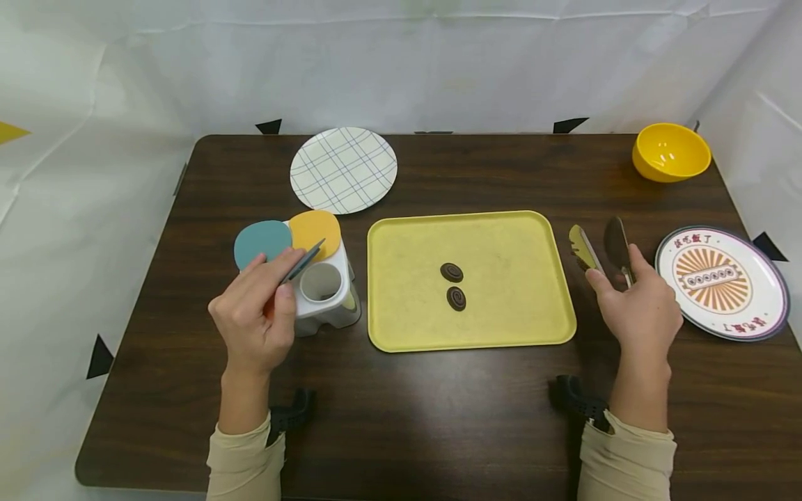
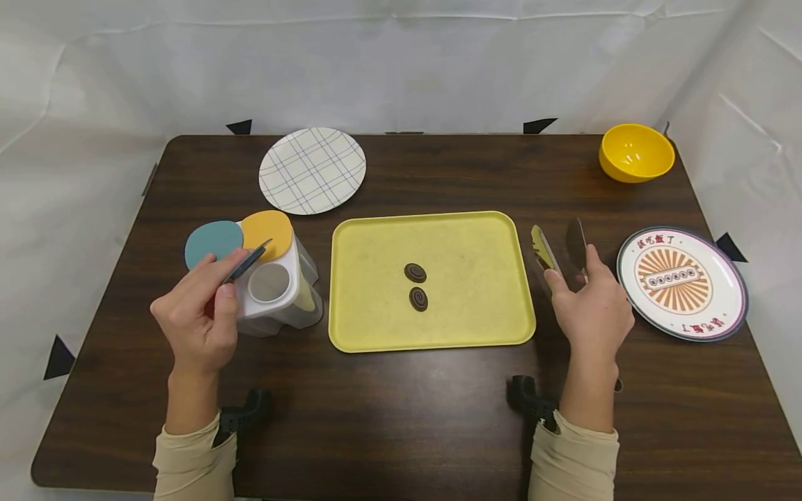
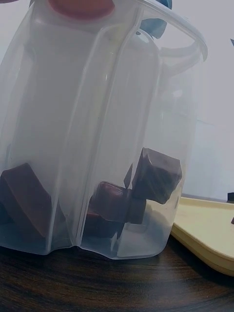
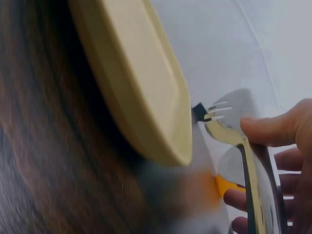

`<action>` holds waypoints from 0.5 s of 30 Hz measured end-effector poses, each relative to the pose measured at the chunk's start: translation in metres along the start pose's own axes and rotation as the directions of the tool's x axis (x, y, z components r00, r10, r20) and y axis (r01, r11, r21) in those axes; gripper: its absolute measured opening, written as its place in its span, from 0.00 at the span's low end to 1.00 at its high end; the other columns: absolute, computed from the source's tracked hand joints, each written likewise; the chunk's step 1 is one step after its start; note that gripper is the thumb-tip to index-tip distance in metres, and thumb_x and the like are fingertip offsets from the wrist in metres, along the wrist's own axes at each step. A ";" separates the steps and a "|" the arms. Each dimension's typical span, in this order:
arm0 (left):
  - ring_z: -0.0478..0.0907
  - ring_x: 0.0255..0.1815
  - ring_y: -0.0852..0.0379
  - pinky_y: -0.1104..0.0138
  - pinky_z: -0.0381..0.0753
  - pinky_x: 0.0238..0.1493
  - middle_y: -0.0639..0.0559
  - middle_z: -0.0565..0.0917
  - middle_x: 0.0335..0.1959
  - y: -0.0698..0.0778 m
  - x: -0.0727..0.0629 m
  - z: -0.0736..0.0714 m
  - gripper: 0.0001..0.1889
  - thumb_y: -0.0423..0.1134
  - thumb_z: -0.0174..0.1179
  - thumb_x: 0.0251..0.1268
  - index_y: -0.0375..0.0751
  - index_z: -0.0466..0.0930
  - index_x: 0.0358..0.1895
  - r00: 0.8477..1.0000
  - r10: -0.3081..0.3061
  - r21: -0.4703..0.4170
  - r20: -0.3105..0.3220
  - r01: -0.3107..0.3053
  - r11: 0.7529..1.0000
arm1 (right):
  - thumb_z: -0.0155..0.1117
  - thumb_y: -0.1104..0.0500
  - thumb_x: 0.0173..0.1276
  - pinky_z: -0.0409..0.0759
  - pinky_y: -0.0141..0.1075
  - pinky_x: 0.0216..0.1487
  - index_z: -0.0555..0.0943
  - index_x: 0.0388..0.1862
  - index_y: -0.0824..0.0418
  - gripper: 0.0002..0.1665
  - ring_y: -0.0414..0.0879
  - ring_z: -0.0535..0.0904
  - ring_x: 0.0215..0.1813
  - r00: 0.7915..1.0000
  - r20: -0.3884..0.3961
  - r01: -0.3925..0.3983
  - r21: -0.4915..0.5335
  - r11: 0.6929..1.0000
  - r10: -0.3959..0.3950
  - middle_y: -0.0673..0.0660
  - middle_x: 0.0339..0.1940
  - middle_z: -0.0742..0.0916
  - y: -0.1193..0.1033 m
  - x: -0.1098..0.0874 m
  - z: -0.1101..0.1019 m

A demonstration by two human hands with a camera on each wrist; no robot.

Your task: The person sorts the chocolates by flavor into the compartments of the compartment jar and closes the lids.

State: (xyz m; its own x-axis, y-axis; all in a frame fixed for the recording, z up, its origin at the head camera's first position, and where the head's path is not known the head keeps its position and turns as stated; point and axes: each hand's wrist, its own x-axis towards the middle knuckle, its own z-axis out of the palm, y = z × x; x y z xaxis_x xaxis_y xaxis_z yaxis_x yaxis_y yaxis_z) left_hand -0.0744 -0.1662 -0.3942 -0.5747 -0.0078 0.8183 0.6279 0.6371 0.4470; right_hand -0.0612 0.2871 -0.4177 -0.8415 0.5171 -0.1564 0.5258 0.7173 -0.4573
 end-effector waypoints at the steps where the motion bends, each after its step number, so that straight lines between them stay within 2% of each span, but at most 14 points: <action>1: 0.87 0.39 0.46 0.45 0.80 0.50 0.46 0.89 0.38 0.000 0.000 0.000 0.22 0.44 0.46 0.63 0.35 0.89 0.42 1.000 0.000 -0.001 0.001 0.000 1.000 | 0.57 0.35 0.68 0.60 0.69 0.59 0.52 0.80 0.49 0.48 0.73 0.65 0.67 1.000 0.008 -0.015 -0.003 1.000 0.015 0.67 0.71 0.69 0.001 0.001 0.000; 6: 0.87 0.40 0.45 0.45 0.79 0.50 0.46 0.89 0.38 0.000 0.000 0.000 0.22 0.44 0.46 0.63 0.34 0.89 0.42 1.000 0.000 -0.006 0.008 0.000 1.000 | 0.57 0.35 0.67 0.59 0.70 0.59 0.50 0.80 0.51 0.50 0.75 0.64 0.66 0.998 0.034 -0.052 -0.012 0.999 0.052 0.69 0.68 0.72 0.008 0.003 -0.001; 11: 0.87 0.39 0.45 0.45 0.79 0.50 0.45 0.89 0.38 0.000 0.001 0.000 0.22 0.43 0.46 0.62 0.34 0.89 0.42 1.000 0.000 -0.009 0.004 0.000 1.000 | 0.57 0.34 0.67 0.61 0.69 0.57 0.49 0.80 0.51 0.51 0.74 0.65 0.66 0.998 0.034 -0.058 -0.015 0.998 0.058 0.69 0.61 0.78 0.013 0.004 -0.001; 15: 0.87 0.39 0.45 0.45 0.79 0.50 0.45 0.89 0.38 0.001 0.001 0.000 0.22 0.43 0.46 0.62 0.34 0.89 0.42 1.000 0.001 -0.006 0.001 -0.001 1.000 | 0.57 0.34 0.67 0.61 0.69 0.57 0.48 0.80 0.51 0.51 0.73 0.65 0.67 0.997 0.037 -0.065 -0.017 0.998 0.065 0.69 0.61 0.79 0.015 0.005 0.000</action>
State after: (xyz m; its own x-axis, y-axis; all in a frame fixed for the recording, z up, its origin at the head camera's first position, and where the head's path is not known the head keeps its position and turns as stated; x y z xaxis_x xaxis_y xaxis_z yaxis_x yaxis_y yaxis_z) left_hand -0.0744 -0.1653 -0.3927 -0.5746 -0.0065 0.8184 0.6316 0.6324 0.4485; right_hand -0.0577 0.3005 -0.4252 -0.8095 0.5451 -0.2181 0.5810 0.6904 -0.4310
